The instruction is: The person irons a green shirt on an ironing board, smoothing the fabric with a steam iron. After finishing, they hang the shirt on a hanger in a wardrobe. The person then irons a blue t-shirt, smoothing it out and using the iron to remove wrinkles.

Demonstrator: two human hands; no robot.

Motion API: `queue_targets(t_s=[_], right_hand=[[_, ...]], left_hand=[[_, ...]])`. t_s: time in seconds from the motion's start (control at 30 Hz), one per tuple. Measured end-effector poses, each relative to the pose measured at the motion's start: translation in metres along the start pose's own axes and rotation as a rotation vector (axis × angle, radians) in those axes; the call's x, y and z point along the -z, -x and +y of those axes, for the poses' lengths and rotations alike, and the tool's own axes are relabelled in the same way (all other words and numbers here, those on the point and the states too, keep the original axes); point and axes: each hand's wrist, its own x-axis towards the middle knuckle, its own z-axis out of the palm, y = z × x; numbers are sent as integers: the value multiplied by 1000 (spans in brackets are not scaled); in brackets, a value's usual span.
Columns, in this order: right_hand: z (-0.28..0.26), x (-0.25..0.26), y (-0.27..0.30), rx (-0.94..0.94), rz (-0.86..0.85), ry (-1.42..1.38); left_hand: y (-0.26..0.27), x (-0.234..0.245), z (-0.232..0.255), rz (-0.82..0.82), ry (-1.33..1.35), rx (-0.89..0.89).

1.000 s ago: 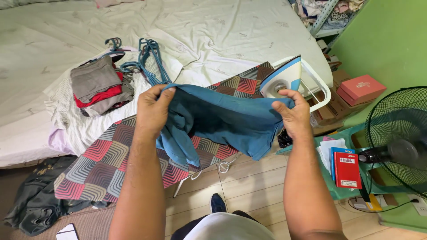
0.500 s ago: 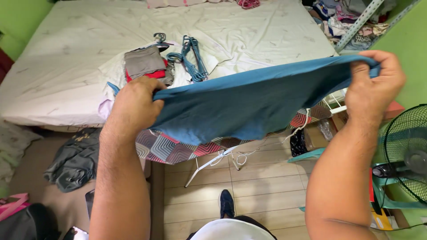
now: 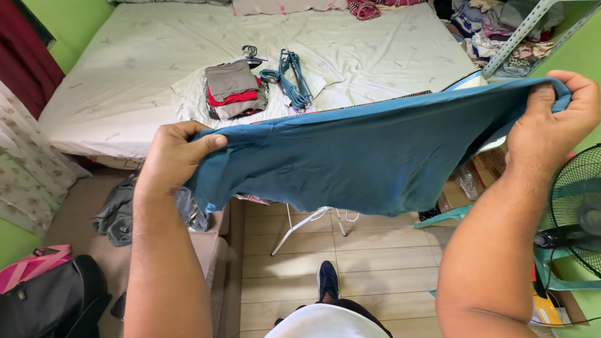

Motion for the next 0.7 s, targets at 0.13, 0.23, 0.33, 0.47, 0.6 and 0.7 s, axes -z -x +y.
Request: queue_targets(t_s=[0.13,0.23,0.33,0.47,0.6,0.7], right_hand=[[-9,13,0,-83,-27,-93],[-9,23,0,-145,-37,-48],[-8,30,2,-140,-15,-16],[18,26,12,-148,8,-25],[48,7,32,-292,-29,-4],[60,-1,50,-338,-72,57]], left_hand=[[11,28,17,-45,134,-184],[21,42,33,-57,15,-181],[20,44,34,-44,-28,-315],[7,29,9,35,29,-303],[-1,7,-21,181,-53,-396],[-11,-8,-43,251,-101,-364]])
